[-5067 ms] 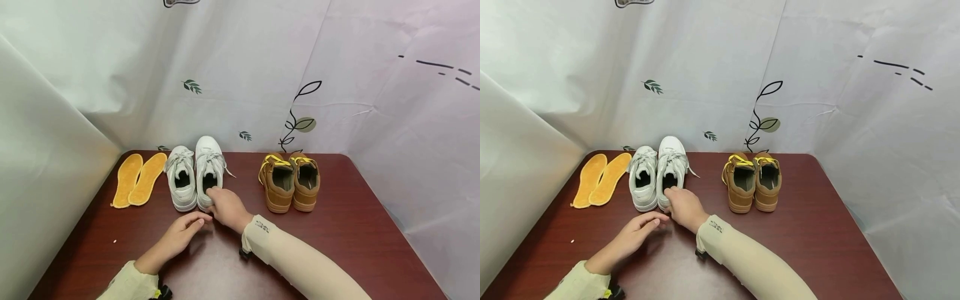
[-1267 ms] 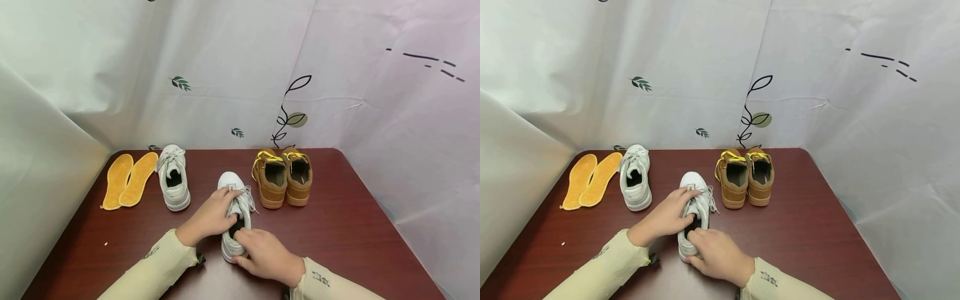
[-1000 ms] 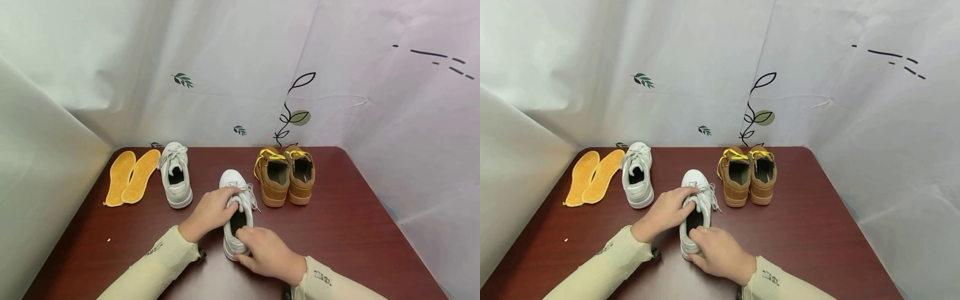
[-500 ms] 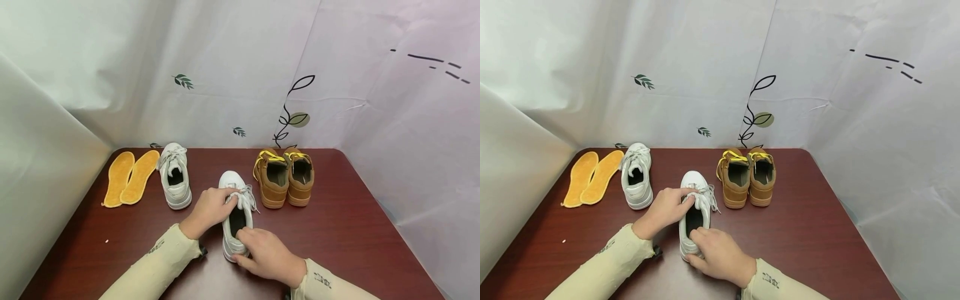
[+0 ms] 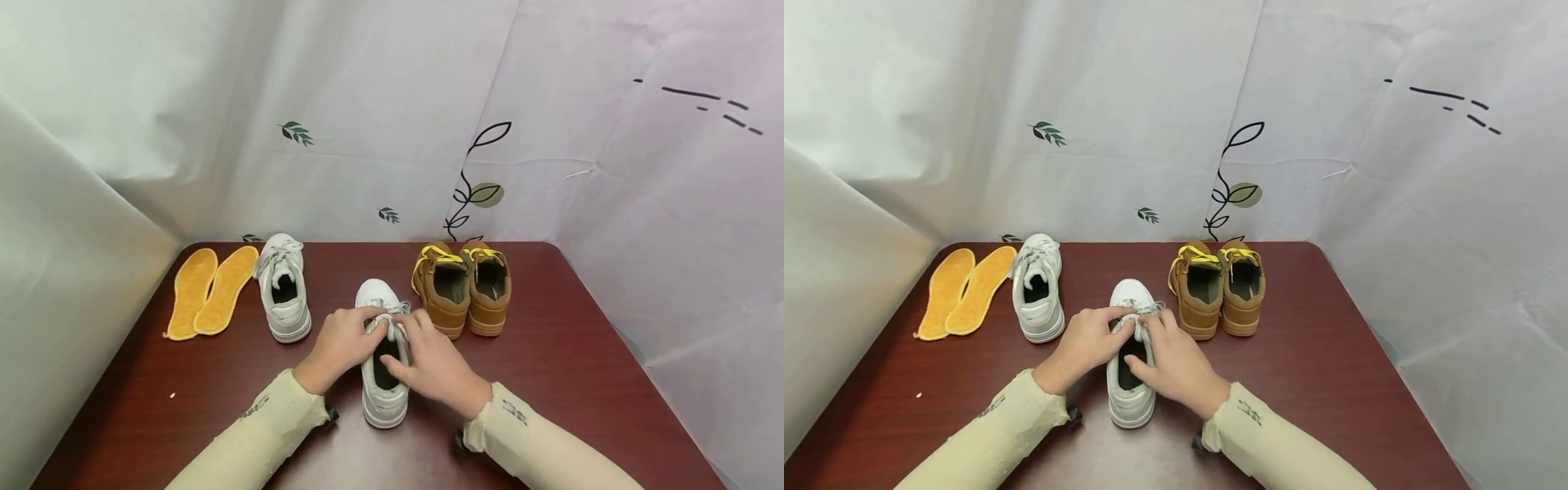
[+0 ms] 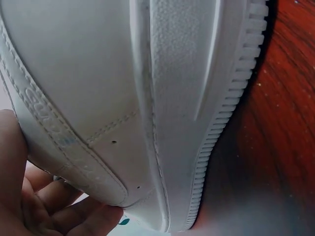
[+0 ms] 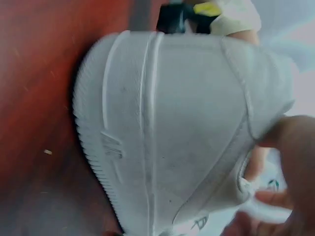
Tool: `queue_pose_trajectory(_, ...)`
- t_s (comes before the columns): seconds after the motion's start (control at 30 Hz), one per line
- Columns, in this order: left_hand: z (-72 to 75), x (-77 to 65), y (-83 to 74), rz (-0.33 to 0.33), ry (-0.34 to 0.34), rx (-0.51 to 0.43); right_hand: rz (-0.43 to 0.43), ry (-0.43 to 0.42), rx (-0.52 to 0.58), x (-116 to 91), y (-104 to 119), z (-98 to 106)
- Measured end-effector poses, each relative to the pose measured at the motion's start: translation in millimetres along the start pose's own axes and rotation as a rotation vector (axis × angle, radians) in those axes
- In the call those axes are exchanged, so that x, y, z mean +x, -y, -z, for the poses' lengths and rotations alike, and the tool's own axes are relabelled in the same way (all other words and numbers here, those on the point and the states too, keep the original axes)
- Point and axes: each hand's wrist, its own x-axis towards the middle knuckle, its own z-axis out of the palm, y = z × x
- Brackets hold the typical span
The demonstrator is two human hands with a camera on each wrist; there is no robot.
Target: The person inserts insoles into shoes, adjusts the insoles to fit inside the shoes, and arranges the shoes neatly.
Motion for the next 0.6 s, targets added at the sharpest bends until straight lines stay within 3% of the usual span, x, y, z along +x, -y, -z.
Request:
queue_pose_trajectory(0.13,-0.2,-1.8,1.9,0.02,0.011,-0.016,-0.052,0.105,-0.11,20.0,-1.2,-9.3)
queue_pose_trajectory(0.23,-1.3,-3.7,3.1,0.021,0.025,-0.027,-0.019,0.155,-0.109,26.0,-7.1,-11.5)
queue_pose_trajectory(0.4,-0.9,-6.6,3.2,-0.004,0.09,-0.039,0.036,0.145,-0.029,19.5,-23.8,-11.9)
queue_pose_trajectory(0.6,3.8,-6.4,6.4,-0.056,0.109,-0.034,0.044,0.085,0.08,17.1,-33.1,-17.7)
